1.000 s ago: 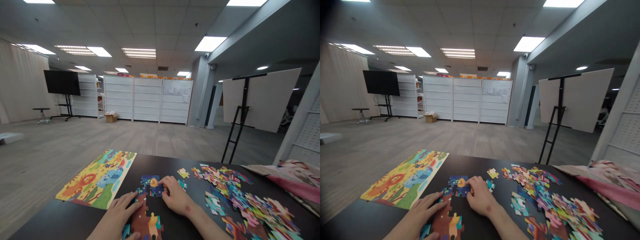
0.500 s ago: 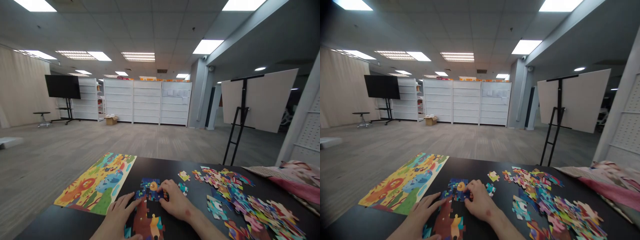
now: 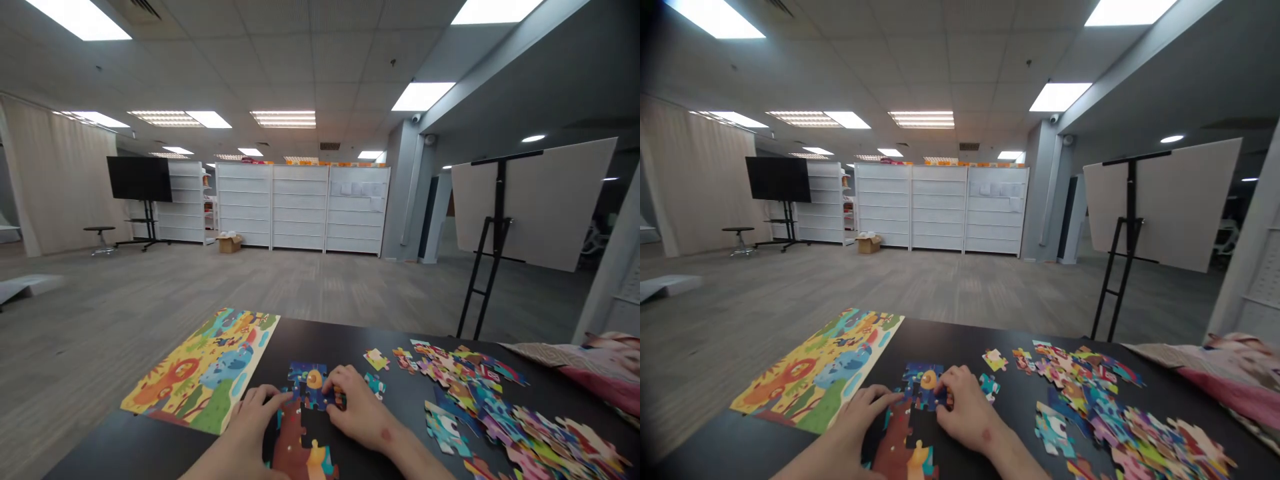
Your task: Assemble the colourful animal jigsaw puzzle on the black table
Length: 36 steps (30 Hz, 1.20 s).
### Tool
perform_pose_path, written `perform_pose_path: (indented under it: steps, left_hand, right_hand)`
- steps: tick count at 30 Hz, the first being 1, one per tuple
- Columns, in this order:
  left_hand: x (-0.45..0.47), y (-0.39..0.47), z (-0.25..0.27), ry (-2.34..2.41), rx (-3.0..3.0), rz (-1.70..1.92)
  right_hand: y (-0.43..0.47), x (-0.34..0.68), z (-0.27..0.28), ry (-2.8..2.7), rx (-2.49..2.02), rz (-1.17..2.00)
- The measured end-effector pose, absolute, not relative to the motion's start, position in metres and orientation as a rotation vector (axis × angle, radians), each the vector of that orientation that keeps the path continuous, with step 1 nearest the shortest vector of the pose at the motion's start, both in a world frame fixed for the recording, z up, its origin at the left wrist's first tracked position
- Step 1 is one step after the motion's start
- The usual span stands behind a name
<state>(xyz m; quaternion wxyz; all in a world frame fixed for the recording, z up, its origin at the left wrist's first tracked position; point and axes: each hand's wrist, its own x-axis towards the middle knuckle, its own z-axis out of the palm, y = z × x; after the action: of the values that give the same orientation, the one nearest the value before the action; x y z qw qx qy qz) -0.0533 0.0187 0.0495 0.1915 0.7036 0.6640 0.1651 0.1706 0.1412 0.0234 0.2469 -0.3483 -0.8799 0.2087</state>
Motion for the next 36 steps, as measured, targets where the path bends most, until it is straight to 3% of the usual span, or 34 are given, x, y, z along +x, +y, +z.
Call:
perform_pose_path:
  steps: [9,20,36]
  left_hand:
    - [-0.067,0.034,0.011,1.712,2.093,0.642]
    - [-0.059,0.037,0.052,1.714,2.204,0.448]
    - [-0.055,0.032,0.044,1.700,2.402,0.275]
  right_hand:
    - [0.139,0.171,0.024,-2.394,-0.977,0.560]
    - [0.140,0.173,0.021,-2.386,-0.967,0.563]
    - [0.143,0.173,0.022,-2.408,-0.946,0.574]
